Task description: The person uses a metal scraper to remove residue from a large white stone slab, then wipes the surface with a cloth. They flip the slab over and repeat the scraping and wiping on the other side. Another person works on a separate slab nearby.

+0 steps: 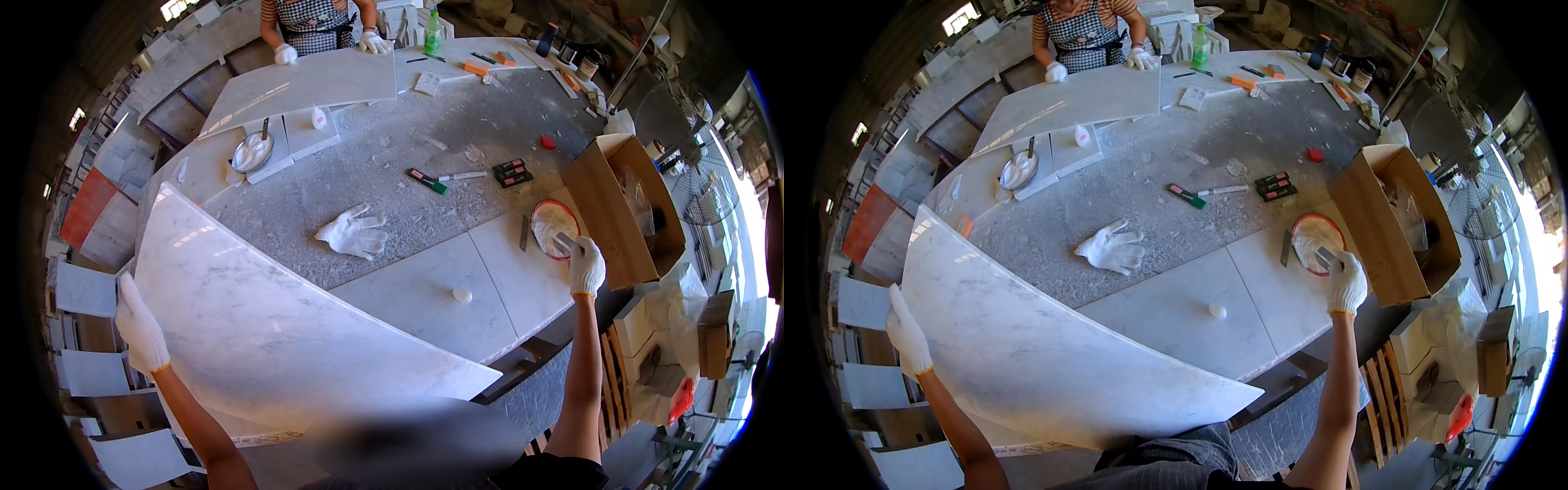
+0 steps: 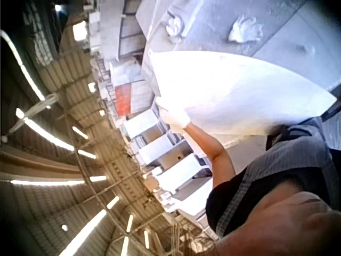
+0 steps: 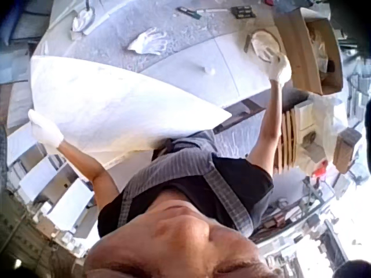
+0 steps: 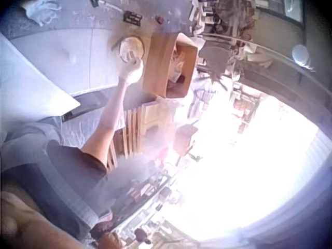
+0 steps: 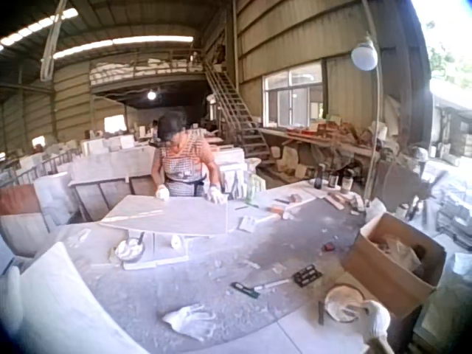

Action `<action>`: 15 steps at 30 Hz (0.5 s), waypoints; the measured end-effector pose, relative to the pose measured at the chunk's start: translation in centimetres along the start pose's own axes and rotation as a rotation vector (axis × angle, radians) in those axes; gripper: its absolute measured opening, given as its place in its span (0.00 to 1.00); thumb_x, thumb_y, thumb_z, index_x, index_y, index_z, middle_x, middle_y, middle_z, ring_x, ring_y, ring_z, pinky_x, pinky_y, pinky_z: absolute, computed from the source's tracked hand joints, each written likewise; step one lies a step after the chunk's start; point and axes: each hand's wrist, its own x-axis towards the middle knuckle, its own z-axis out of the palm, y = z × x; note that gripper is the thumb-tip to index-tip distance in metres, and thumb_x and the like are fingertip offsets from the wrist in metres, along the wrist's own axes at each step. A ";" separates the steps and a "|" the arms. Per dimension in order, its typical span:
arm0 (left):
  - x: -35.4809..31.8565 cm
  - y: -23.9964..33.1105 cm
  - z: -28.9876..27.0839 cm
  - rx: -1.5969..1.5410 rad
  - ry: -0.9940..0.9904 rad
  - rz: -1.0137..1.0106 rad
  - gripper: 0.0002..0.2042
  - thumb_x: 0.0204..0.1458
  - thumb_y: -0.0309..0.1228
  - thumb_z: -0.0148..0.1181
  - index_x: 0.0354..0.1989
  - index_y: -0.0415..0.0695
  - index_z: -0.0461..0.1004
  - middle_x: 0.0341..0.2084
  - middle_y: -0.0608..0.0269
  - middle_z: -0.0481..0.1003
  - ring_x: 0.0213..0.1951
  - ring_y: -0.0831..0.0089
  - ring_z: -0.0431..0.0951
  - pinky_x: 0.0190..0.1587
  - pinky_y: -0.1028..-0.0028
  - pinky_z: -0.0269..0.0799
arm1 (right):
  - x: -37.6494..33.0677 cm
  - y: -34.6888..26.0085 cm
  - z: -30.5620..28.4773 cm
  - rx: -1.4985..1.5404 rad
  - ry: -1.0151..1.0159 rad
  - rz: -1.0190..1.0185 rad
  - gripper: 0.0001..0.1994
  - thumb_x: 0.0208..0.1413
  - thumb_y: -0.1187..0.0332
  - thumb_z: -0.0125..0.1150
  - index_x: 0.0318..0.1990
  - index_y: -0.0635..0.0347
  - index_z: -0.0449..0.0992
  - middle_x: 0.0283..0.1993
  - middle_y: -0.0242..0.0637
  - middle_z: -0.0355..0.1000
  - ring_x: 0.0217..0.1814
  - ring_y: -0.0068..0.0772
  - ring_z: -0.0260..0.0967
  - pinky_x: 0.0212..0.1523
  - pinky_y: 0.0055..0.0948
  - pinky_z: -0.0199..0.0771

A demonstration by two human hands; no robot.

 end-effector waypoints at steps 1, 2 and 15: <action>0.1 0.0 0.1 -0.011 0.002 0.002 0.33 0.63 0.56 0.37 0.48 0.34 0.76 0.42 0.48 0.79 0.44 0.57 0.78 0.47 0.67 0.70 | -0.2 0.8 0.3 -0.037 -0.048 0.017 0.09 0.53 0.66 0.55 0.37 0.56 0.80 0.38 0.44 0.77 0.40 0.49 0.75 0.42 0.40 0.74; 0.1 0.1 0.1 -0.021 0.005 0.000 0.33 0.63 0.55 0.38 0.48 0.33 0.76 0.42 0.49 0.79 0.43 0.60 0.78 0.47 0.68 0.70 | -0.2 1.5 0.7 -0.072 -0.099 0.030 0.10 0.53 0.65 0.54 0.37 0.55 0.80 0.38 0.44 0.77 0.40 0.50 0.75 0.42 0.41 0.73; -0.6 1.6 -0.5 0.033 -0.053 -0.025 0.33 0.63 0.56 0.34 0.52 0.39 0.75 0.46 0.52 0.78 0.49 0.60 0.77 0.51 0.67 0.68 | -2.9 -4.8 0.0 -0.059 -0.171 -0.061 0.20 0.51 0.60 0.64 0.53 0.48 0.74 0.49 0.41 0.73 0.43 0.47 0.76 0.42 0.41 0.75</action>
